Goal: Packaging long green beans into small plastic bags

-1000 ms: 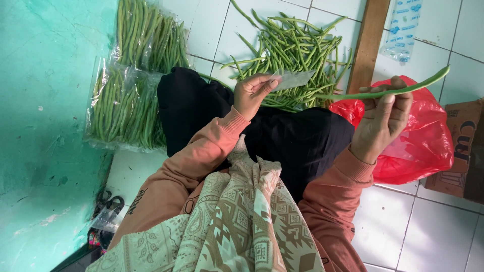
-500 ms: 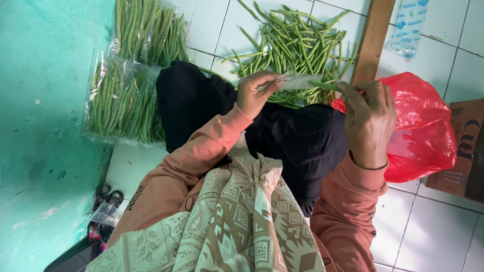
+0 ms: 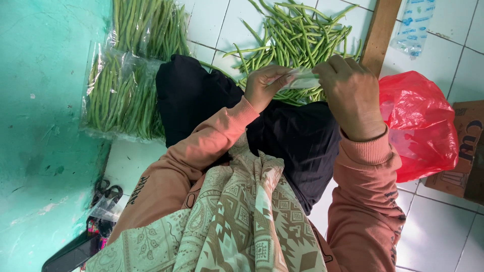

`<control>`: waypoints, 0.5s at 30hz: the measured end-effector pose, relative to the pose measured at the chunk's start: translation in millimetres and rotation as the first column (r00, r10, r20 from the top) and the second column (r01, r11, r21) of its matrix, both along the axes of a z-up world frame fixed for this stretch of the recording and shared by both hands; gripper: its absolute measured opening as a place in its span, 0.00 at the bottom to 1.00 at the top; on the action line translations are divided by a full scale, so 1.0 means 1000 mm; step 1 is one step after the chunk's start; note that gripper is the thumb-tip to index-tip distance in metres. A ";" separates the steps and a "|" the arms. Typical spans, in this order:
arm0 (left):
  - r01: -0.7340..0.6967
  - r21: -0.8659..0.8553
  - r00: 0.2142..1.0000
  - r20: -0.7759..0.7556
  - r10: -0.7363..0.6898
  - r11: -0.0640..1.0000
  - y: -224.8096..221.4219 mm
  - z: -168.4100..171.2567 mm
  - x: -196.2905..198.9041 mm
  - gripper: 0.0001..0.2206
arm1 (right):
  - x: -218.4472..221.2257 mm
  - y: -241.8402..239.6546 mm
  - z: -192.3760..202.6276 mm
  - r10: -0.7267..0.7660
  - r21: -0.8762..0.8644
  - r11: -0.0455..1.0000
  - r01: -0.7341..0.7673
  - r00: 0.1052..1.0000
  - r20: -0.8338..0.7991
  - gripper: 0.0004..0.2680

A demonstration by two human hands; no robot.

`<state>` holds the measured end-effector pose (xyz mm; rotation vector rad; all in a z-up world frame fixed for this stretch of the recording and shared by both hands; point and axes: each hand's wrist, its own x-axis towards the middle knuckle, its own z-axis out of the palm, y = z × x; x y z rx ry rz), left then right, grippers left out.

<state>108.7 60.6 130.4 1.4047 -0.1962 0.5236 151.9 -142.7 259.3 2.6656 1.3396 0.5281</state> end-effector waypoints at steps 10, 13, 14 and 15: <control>-0.051 -0.042 0.997 -0.052 0.049 0.998 0.014 -0.018 0.016 0.04 | 0.022 0.022 0.009 0.197 0.388 0.918 -0.080 0.942 -0.271 0.07; -0.058 -0.154 0.996 -0.081 0.046 0.986 0.024 -0.021 0.019 0.03 | 0.064 -0.007 -0.041 0.191 0.596 0.803 0.017 0.940 -0.284 0.09; -0.064 -0.190 0.992 -0.117 0.043 0.980 0.027 -0.017 0.019 0.05 | 0.078 -0.017 -0.064 0.139 0.636 0.765 0.097 0.941 -0.310 0.08; -0.072 -0.225 0.988 -0.152 0.038 0.972 0.031 -0.014 0.018 0.06 | 0.092 -0.027 -0.086 0.087 0.671 0.721 0.175 0.937 -0.339 0.08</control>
